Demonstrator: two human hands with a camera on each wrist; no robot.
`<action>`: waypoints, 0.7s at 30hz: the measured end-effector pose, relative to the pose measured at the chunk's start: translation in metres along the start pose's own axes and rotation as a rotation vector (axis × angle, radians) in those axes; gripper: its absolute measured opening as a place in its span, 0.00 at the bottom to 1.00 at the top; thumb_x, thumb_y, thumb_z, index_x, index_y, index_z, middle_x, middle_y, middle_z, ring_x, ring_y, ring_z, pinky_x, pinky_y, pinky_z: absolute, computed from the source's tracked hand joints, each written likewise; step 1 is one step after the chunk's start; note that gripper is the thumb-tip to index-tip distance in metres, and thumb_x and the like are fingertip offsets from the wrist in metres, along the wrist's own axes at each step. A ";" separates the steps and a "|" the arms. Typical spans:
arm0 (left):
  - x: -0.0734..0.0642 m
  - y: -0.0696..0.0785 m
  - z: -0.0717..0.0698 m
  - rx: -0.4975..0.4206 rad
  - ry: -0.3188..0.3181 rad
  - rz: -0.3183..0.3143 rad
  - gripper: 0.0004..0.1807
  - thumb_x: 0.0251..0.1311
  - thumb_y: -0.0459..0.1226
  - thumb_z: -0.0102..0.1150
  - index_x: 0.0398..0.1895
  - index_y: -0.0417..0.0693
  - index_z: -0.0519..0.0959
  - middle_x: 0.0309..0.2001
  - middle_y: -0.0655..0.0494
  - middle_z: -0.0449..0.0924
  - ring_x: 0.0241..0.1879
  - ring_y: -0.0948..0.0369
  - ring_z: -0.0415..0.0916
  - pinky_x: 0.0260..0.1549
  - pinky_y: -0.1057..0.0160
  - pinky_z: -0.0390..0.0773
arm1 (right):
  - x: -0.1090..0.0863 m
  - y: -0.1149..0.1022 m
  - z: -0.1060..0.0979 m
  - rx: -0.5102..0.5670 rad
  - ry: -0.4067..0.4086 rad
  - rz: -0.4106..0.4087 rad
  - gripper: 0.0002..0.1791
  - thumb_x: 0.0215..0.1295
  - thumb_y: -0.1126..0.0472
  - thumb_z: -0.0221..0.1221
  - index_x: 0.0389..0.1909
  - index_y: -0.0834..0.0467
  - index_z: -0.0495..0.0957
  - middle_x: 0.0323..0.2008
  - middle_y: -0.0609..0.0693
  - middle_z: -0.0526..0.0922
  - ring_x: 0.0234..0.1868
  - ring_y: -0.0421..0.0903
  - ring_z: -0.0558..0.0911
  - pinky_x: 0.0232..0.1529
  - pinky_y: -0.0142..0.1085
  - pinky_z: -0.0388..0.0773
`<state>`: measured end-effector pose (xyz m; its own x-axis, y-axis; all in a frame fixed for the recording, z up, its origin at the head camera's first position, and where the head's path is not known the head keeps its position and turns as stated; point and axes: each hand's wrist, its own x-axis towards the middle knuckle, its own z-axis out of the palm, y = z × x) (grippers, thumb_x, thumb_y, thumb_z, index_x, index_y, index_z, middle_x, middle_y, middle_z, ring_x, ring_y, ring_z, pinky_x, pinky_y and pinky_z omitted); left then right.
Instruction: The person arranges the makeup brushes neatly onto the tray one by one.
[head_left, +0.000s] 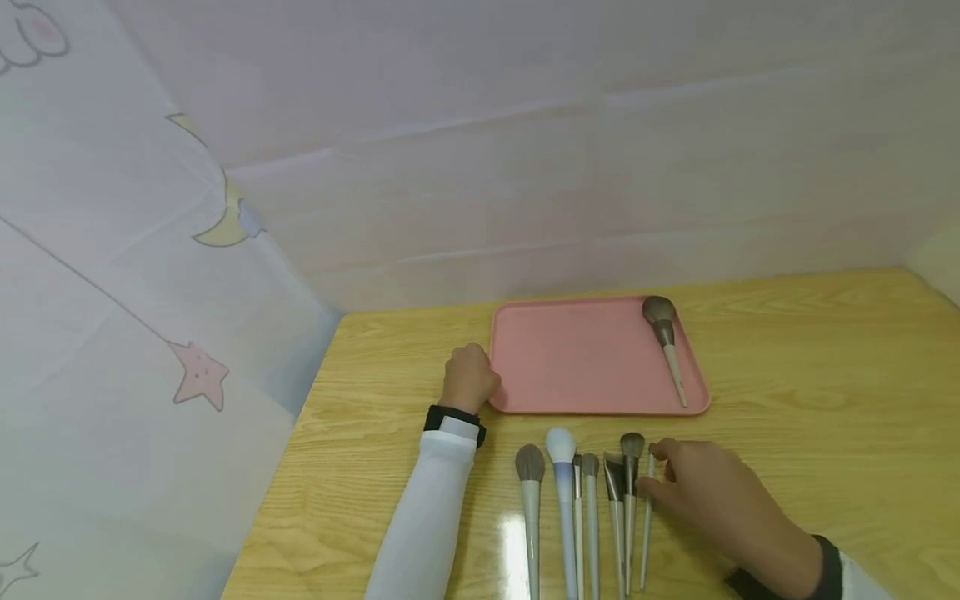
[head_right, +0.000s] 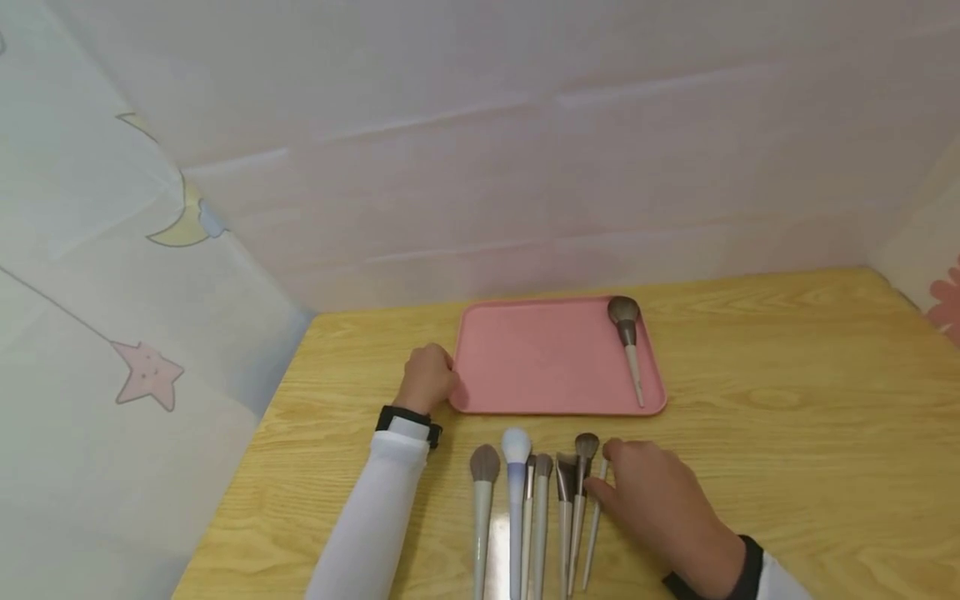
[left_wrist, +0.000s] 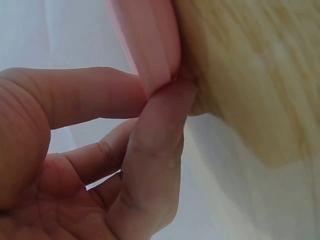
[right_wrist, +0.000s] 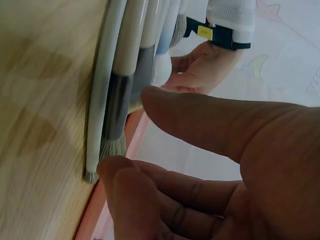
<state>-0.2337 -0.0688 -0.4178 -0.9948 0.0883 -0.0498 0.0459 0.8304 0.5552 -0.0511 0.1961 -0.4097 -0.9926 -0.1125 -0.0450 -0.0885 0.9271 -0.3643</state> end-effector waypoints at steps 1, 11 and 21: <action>-0.001 0.000 0.000 -0.005 0.000 -0.002 0.27 0.54 0.21 0.56 0.08 0.51 0.57 0.12 0.61 0.51 0.12 0.64 0.52 0.10 0.67 0.55 | -0.001 -0.002 0.002 0.001 -0.002 -0.007 0.18 0.60 0.51 0.74 0.38 0.62 0.84 0.23 0.43 0.78 0.23 0.38 0.74 0.25 0.37 0.75; -0.005 0.000 -0.002 -0.013 0.004 0.009 0.27 0.54 0.21 0.56 0.08 0.51 0.57 0.12 0.62 0.50 0.12 0.65 0.51 0.10 0.68 0.53 | -0.003 0.002 0.007 -0.024 -0.036 0.010 0.18 0.56 0.49 0.77 0.31 0.57 0.81 0.26 0.45 0.83 0.27 0.41 0.79 0.29 0.42 0.79; -0.008 0.001 -0.003 -0.038 -0.006 0.017 0.28 0.54 0.20 0.55 0.08 0.51 0.56 0.12 0.62 0.49 0.12 0.65 0.50 0.10 0.68 0.54 | -0.003 0.004 0.009 0.010 -0.062 0.033 0.15 0.58 0.54 0.74 0.26 0.55 0.78 0.22 0.44 0.77 0.23 0.41 0.71 0.23 0.37 0.71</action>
<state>-0.2265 -0.0701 -0.4142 -0.9934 0.1051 -0.0450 0.0588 0.8072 0.5873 -0.0477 0.1973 -0.4195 -0.9879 -0.1046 -0.1145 -0.0551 0.9270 -0.3709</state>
